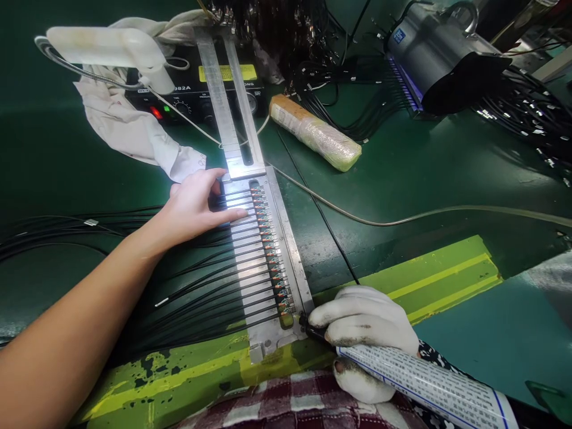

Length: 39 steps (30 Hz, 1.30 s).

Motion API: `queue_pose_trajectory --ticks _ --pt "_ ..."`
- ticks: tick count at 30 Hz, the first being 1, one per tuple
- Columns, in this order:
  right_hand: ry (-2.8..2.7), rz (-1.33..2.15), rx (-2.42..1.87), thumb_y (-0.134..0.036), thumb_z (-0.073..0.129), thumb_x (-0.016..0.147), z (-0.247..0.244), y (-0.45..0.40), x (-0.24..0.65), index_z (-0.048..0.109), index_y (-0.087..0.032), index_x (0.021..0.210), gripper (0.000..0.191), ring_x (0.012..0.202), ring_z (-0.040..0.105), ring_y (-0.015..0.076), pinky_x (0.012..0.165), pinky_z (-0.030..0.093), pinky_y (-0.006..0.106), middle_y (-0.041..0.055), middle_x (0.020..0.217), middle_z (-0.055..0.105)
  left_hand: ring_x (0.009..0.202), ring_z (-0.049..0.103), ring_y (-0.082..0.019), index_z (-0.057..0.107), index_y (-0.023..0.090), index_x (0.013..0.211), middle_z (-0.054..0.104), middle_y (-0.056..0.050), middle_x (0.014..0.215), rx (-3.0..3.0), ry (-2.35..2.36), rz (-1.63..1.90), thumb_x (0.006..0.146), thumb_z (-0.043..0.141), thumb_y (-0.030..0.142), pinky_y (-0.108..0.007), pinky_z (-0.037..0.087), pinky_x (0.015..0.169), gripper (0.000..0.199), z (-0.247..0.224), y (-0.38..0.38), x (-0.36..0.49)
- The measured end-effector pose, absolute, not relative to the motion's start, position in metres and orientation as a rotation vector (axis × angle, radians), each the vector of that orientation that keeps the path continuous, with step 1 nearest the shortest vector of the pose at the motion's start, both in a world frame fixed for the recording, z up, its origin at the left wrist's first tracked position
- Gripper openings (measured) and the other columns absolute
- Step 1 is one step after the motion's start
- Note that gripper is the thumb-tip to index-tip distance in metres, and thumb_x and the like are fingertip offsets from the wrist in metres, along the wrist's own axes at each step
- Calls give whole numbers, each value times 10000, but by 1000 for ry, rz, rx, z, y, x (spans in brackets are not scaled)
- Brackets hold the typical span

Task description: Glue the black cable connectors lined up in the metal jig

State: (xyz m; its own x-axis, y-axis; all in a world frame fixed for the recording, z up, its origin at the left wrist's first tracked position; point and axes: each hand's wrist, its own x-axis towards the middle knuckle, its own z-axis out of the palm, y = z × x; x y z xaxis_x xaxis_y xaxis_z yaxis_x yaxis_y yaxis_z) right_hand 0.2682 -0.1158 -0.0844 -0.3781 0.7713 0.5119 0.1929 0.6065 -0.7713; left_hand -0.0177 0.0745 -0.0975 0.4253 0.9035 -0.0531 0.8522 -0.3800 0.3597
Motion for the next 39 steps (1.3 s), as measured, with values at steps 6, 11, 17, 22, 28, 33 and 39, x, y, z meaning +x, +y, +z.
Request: queue_pose_trajectory --ticks 6,11,17,22,28,33,39 --pt "-1891 763 -779 -348 567 832 -86 -116 268 612 -163 881 196 792 697 178 629 521 322 56 942 713 906 534 -258 443 215 1276 539 -56 1003 2340 1514 213 747 531 765 -357 356 714 768 -96 75 -17" --pt "-1876 725 -766 -308 556 826 -87 -114 267 617 -155 872 171 763 697 173 595 520 314 63 924 717 905 534 -260 454 210 1266 542 -60 1004 2337 1520 206 741 532 765 -366 357 721 768 -96 74 -16" --pt "-1887 723 -789 -268 572 800 -87 -114 267 620 -170 892 143 780 700 183 605 532 311 58 924 717 909 530 -249 453 177 1281 534 -54 1005 2340 1515 203 753 510 759 -362 350 721 788 -97 74 -16" --pt "-1864 723 -787 -281 558 813 -86 -115 267 614 -159 874 147 809 706 180 610 517 308 45 902 715 914 537 -257 449 204 1280 540 -54 1000 2334 1526 208 728 532 777 -369 364 721 800 -97 74 -16" --pt "-1861 737 -789 -274 561 814 -87 -115 266 619 -152 874 148 801 701 170 615 509 312 52 934 715 928 530 -251 438 185 1296 549 -52 1025 2341 1521 190 757 508 766 -363 360 738 795 -96 73 -15" --pt "-1879 723 -801 -263 587 803 -86 -115 267 607 -149 856 127 827 703 158 631 511 297 28 911 709 892 525 -248 456 210 1276 542 -60 986 2337 1517 231 721 553 775 -348 343 706 798 -98 75 -18" --pt "-1898 731 -808 -323 579 823 -85 -115 268 606 -161 882 174 812 700 161 641 512 308 44 954 716 885 485 -193 434 153 1313 506 -40 974 2364 1495 227 804 600 649 -306 307 712 730 -98 74 -18"
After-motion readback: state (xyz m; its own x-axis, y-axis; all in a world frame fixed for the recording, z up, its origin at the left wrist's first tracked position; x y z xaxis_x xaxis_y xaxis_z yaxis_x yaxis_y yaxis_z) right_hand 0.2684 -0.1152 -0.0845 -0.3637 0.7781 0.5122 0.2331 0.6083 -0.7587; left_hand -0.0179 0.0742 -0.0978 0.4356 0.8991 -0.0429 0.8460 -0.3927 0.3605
